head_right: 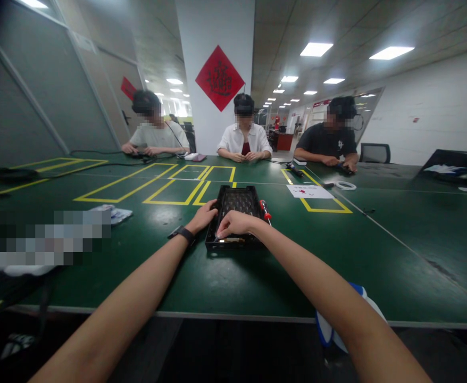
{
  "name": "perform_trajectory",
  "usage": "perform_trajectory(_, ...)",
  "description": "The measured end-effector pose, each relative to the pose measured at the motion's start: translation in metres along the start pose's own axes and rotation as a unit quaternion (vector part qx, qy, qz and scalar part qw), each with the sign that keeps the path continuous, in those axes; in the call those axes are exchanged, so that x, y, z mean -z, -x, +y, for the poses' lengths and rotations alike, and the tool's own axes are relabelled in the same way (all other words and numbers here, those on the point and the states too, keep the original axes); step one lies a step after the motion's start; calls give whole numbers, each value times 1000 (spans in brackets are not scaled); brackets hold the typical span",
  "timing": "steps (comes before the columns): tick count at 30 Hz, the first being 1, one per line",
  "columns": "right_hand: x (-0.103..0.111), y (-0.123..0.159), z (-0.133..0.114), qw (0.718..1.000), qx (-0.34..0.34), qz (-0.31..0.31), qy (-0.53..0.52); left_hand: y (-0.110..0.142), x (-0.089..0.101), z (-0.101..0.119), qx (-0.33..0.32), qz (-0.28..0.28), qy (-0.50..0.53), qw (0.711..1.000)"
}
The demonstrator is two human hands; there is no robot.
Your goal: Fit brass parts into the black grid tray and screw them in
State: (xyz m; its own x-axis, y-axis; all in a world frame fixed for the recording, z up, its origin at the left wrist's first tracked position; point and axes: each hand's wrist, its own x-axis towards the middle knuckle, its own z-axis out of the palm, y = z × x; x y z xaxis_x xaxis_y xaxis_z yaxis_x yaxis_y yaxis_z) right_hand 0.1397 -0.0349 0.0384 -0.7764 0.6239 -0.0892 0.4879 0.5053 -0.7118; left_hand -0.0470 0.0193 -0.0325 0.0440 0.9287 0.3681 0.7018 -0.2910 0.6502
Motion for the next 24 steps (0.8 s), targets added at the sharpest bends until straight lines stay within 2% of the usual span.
perform_trajectory(12,-2,-1,-9,999,-37,12,5,-1,0,-1,-9,-2,3,1000)
perform_trajectory(15,13,3,-13,996,-36,73,42,0,1,0,4,-8,4,1000)
perform_trajectory(17,30,10,-12,976,-68,162,128,0,2,2,12,-12,7,1000)
perform_trajectory(18,39,14,-10,952,-105,200,205,1,2,3,12,-13,9,1000)
perform_trajectory(20,55,26,0,877,-189,247,366,2,2,4,11,-10,11,1000)
perform_trajectory(21,61,31,6,855,-225,227,408,2,2,5,10,-7,11,1000)
perform_trajectory(22,66,37,13,851,-240,207,418,2,2,5,11,-4,11,1000)
perform_trajectory(24,72,48,27,864,-236,161,414,3,2,6,12,2,13,1000)
